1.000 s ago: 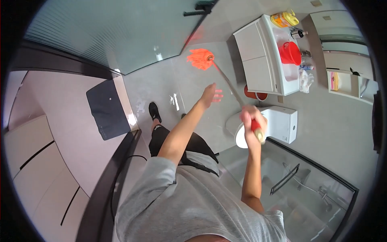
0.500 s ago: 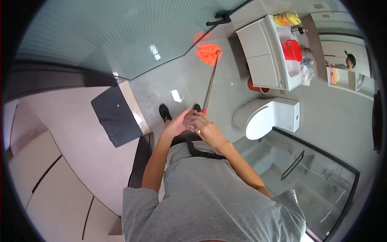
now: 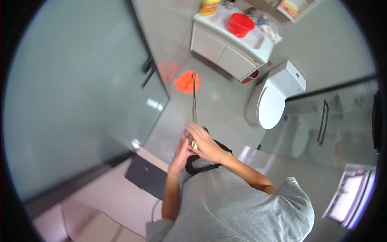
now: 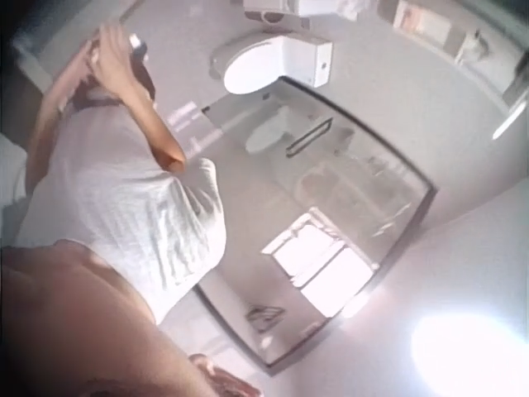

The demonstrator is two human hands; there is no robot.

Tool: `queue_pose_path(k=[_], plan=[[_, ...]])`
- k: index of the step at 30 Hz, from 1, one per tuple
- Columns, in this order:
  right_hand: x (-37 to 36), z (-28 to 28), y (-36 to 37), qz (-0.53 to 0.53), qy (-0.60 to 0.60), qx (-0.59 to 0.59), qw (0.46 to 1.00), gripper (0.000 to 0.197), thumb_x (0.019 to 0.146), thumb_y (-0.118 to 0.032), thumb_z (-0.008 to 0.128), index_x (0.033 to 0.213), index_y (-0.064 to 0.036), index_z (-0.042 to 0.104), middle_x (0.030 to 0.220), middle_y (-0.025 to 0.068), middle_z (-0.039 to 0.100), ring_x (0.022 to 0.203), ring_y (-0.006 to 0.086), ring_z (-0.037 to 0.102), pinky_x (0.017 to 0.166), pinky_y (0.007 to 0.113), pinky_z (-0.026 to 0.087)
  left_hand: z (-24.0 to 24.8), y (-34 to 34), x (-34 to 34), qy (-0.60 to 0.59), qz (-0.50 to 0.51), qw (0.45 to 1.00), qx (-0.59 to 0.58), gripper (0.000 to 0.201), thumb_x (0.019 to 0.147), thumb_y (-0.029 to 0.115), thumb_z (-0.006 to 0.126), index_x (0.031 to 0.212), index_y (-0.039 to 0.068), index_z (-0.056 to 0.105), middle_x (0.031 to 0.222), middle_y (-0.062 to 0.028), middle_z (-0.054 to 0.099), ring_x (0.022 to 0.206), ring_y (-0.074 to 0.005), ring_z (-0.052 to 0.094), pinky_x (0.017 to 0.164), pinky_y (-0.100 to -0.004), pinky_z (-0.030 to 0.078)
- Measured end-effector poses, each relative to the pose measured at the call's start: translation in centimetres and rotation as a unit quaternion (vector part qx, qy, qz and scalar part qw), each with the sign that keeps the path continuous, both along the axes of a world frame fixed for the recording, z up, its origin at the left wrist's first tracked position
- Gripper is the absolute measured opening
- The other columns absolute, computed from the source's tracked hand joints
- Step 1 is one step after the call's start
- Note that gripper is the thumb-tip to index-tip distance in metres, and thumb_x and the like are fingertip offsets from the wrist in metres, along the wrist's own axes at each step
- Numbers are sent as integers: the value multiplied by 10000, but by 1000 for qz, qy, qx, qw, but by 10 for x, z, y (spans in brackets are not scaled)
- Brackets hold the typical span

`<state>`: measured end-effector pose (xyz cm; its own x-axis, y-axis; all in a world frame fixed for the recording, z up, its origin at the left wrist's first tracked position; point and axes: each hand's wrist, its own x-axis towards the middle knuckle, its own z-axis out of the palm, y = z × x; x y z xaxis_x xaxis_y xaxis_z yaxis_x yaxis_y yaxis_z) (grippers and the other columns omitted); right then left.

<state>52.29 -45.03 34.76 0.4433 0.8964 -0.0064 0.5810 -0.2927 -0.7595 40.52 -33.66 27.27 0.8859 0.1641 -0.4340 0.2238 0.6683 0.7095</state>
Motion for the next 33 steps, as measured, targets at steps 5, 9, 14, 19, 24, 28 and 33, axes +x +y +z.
queue_pose_path(k=[5, 9, 14, 19, 24, 28, 33], plan=[[56, 16, -17, -152, 37, 114, 981, 667, 885, -90, 609, 1462, 41, 302, 1481, 260, 365, 1403, 409, 342, 1149, 467, 305, 56, -33, 108, -118, 31, 952, 280, 581, 1011, 311, 494, 1473, 9, 308, 1543, -157, 342, 1363, -230, 382, 1068, -357, 341], [112, 38, -39, -225, 14, 162, 961, 712, 865, -94, 628, 1471, 50, 284, 1489, 266, 359, 1391, 420, 357, 1142, 468, 310, 71, -50, 169, -206, 52, 896, 391, 508, 958, 284, 590, 1341, -37, 501, 1473, -184, 465, 1220, -196, 530, 912, -284, 454], [189, 66, -82, -206, -16, 134, 969, 730, 840, -35, 628, 1480, 40, 284, 1513, 234, 356, 1419, 396, 333, 1148, 455, 312, 85, -56, 256, -255, 32, 854, 453, 421, 997, 394, 526, 1012, -26, 559, 1085, -161, 615, 1006, -217, 580, 895, -344, 451], [245, 185, -150, -95, 51, 397, 912, 785, 799, -102, 706, 1473, 29, 326, 1541, 252, 322, 1428, 396, 339, 1153, 474, 305, 100, -16, 352, -251, 203, 881, 347, 489, 1031, 436, 385, 787, 18, 455, 759, -98, 524, 701, -188, 487, 706, -320, 433], [263, 239, -111, -110, 27, 635, 764, 801, 735, -257, 796, 1386, 38, 436, 1480, 224, 401, 1354, 337, 441, 1080, 435, 383, 110, 10, 422, -297, 146, 876, 351, 524, 1012, 480, 382, 701, 58, 365, 616, -38, 368, 592, -154, 369, 590, -318, 359], [266, 245, -90, -114, 92, 636, 757, 651, 783, -210, 749, 1333, 17, 484, 1416, 189, 456, 1314, 300, 481, 1043, 415, 421, 121, 35, 481, -300, 144, 845, 418, 553, 996, 507, 419, 683, 52, 382, 585, -24, 356, 541, -137, 352, 523, -287, 294], [153, 244, -102, -83, 111, 644, 752, 468, 844, -152, 691, 1265, -10, 544, 1335, 146, 524, 1263, 255, 531, 998, 391, 469, 117, 86, 561, -337, 160, 864, 338, 525, 1019, 451, 395, 687, 45, 415, 579, -12, 380, 515, -105, 352, 475, -259, 257]])
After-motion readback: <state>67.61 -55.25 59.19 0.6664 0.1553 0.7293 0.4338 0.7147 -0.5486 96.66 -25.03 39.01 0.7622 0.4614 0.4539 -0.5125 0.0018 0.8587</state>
